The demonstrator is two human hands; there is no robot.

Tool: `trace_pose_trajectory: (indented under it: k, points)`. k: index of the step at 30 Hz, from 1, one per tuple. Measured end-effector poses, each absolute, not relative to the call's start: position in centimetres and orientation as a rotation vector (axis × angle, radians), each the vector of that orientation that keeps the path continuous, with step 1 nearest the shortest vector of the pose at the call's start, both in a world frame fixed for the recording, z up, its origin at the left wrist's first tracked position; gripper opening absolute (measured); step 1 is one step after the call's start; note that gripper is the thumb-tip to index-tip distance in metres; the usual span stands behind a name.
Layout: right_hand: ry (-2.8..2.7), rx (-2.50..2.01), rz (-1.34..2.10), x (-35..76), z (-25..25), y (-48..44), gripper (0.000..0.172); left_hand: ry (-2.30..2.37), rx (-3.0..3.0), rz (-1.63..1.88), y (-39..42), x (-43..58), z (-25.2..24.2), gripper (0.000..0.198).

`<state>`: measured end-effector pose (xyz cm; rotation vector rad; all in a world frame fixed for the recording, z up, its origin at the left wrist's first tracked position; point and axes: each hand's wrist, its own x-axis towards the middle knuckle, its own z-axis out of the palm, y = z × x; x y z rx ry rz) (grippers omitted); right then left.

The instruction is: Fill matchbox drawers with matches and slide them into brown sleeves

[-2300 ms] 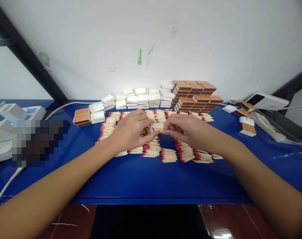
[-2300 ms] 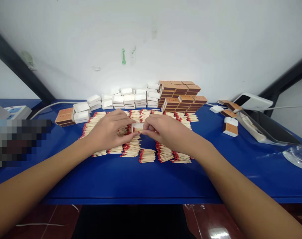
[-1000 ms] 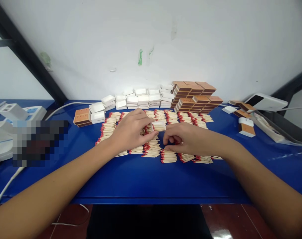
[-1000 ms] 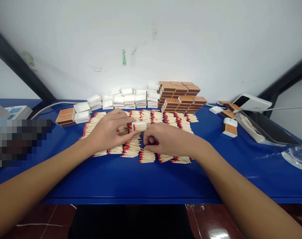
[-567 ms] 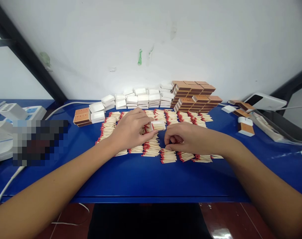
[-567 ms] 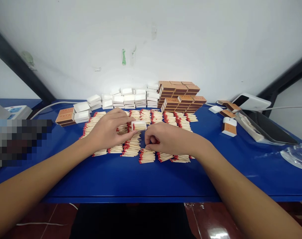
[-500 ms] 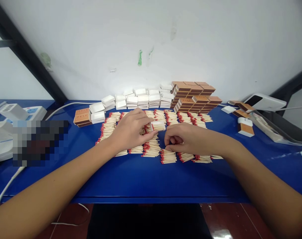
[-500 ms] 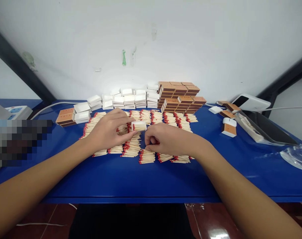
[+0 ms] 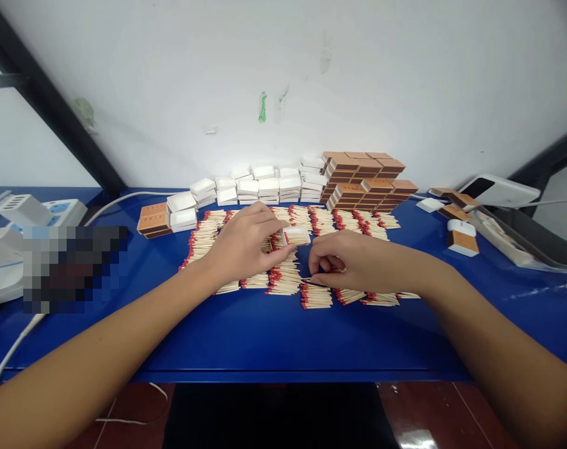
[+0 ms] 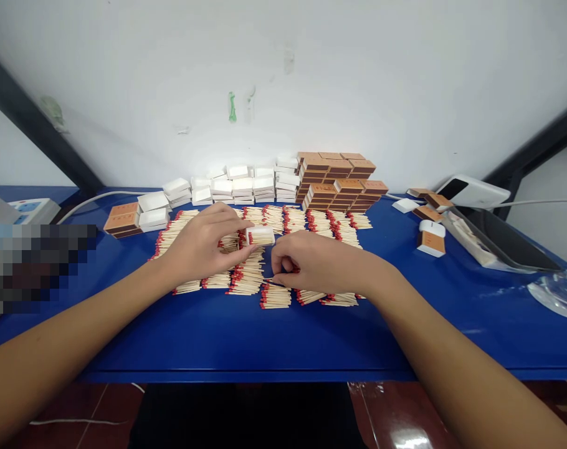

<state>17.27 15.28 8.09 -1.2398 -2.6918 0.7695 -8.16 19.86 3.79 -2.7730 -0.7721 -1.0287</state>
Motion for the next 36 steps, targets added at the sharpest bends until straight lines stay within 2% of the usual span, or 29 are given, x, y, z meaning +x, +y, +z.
trace_pose_trajectory:
  k: [6, 12, 20, 28, 36]
  points:
    - [-2.69, -1.27, 0.723, 17.2, 8.1, 15.3, 0.01, -0.758, -2.772, -1.028, 19.9, -8.1, 3.9, 0.026]
    - [-2.69, -1.319, 0.823, 17.0, 8.3, 15.2, 0.013, -0.765, -2.772, -1.022, 19.8, -8.1, 3.9, 0.026]
    - [-2.682, -1.337, 0.773, 17.3, 8.0, 15.4, 0.014, -0.783, -2.782, -1.011, 20.0, -8.3, 3.9, 0.027]
    - [-2.613, -1.336, 0.479, 18.3, 8.3, 15.9, 0.026, -0.773, -2.8, -1.0, 19.9, -8.2, 3.9, 0.025]
    - [-2.529, -1.246, 0.195, 17.7, 7.6, 16.2, 0.021, -0.725, -2.828, -1.012, 19.4, -7.8, 3.9, 0.026]
